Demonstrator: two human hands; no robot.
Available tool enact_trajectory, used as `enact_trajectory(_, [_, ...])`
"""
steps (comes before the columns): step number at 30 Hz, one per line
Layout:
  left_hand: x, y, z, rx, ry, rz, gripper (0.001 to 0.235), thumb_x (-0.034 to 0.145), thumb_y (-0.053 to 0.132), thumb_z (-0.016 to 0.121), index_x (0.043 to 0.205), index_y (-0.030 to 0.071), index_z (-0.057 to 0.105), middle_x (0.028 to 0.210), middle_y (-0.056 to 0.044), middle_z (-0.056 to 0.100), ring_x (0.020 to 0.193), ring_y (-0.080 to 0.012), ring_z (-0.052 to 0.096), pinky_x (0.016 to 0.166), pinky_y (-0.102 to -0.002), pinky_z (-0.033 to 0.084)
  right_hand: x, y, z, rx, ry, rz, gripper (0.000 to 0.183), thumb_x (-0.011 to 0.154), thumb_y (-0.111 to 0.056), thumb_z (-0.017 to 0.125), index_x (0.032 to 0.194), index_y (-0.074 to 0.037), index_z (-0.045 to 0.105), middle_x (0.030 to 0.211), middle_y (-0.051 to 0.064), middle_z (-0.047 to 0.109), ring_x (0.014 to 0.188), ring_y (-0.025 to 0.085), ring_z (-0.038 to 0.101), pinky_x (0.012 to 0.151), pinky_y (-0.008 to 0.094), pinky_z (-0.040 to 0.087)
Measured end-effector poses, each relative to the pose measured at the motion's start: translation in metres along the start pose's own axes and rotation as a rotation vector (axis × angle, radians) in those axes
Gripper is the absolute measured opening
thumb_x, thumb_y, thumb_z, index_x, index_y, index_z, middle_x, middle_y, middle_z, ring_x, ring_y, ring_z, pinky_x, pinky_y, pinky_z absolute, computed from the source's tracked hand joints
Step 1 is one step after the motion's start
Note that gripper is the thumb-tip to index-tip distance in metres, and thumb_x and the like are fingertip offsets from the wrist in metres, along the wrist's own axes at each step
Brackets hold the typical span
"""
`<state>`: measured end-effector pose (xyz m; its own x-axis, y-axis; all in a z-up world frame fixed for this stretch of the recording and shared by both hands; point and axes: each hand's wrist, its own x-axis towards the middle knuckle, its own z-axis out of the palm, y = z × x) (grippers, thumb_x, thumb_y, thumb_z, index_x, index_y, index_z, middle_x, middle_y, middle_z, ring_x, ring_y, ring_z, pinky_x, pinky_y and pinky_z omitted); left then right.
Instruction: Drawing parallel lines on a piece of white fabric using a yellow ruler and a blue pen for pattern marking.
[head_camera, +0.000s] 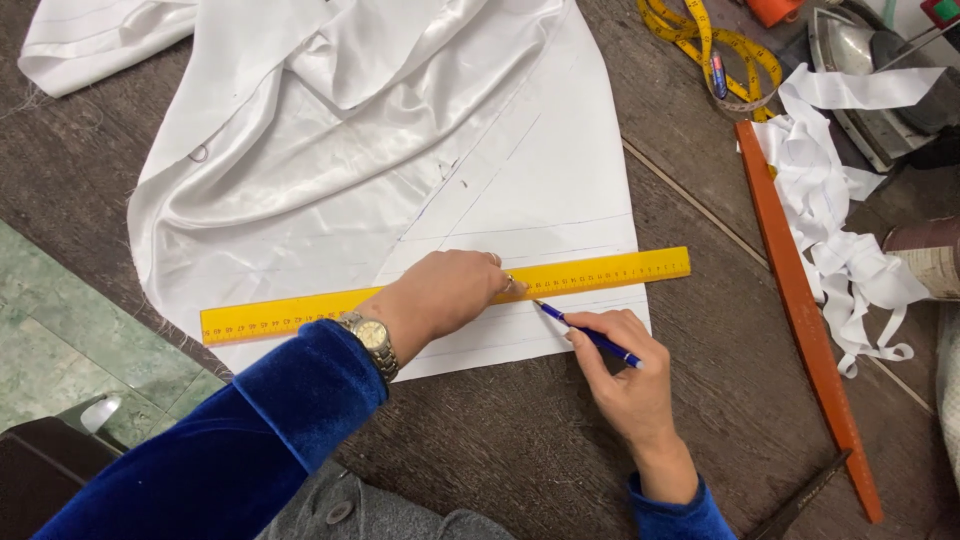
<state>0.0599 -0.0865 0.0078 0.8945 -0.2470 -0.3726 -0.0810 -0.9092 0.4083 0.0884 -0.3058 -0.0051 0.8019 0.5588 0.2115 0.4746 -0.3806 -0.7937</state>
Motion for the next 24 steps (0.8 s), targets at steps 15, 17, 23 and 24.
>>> enact_trajectory(15, [0.018, 0.013, 0.004, 0.052, 0.079, 0.121, 0.022, 0.087, -0.005, 0.057, 0.098, 0.008, 0.071, 0.093, -0.007, 0.070, 0.078, -0.0273, 0.070, 0.070, -0.045, 0.060, -0.001, -0.009, 0.002, 0.031, -0.016, -0.001, 0.012, 0.083, -0.004, 0.068, 0.093, -0.006, 0.074, 0.072, 0.010, 0.072, 0.068, 0.023, 0.066, 0.064, 0.033, 0.053])
enact_trajectory(17, [0.037, 0.001, 0.023, 0.041, 0.008, 0.137, 0.026, 0.091, 0.004, 0.051, 0.111, 0.013, 0.064, 0.097, -0.007, 0.064, 0.075, -0.0301, 0.067, 0.062, -0.047, 0.057, -0.003, -0.009, 0.003, 0.008, -0.036, -0.027, 0.012, 0.084, -0.004, 0.066, 0.095, -0.004, 0.072, 0.080, 0.008, 0.071, 0.074, 0.021, 0.063, 0.069, 0.031, 0.051])
enact_trajectory(23, [0.058, 0.002, 0.034, 0.089, -0.128, 0.123, 0.045, 0.092, 0.006, 0.043, 0.132, 0.026, 0.051, 0.093, -0.007, 0.059, 0.073, -0.0314, 0.064, 0.054, -0.046, 0.053, -0.005, -0.008, 0.004, -0.024, -0.058, -0.048, 0.010, 0.087, -0.007, 0.064, 0.096, -0.004, 0.069, 0.086, 0.005, 0.070, 0.076, 0.017, 0.059, 0.072, 0.028, 0.046])
enact_trajectory(24, [0.061, 0.003, 0.035, 0.119, -0.142, 0.116, 0.050, 0.093, 0.006, 0.044, 0.137, 0.028, 0.048, 0.094, -0.007, 0.059, 0.075, -0.0298, 0.065, 0.055, -0.043, 0.053, -0.004, -0.008, 0.005, -0.023, -0.061, -0.045, 0.011, 0.087, -0.006, 0.065, 0.096, -0.004, 0.069, 0.085, 0.005, 0.070, 0.076, 0.017, 0.059, 0.073, 0.028, 0.047])
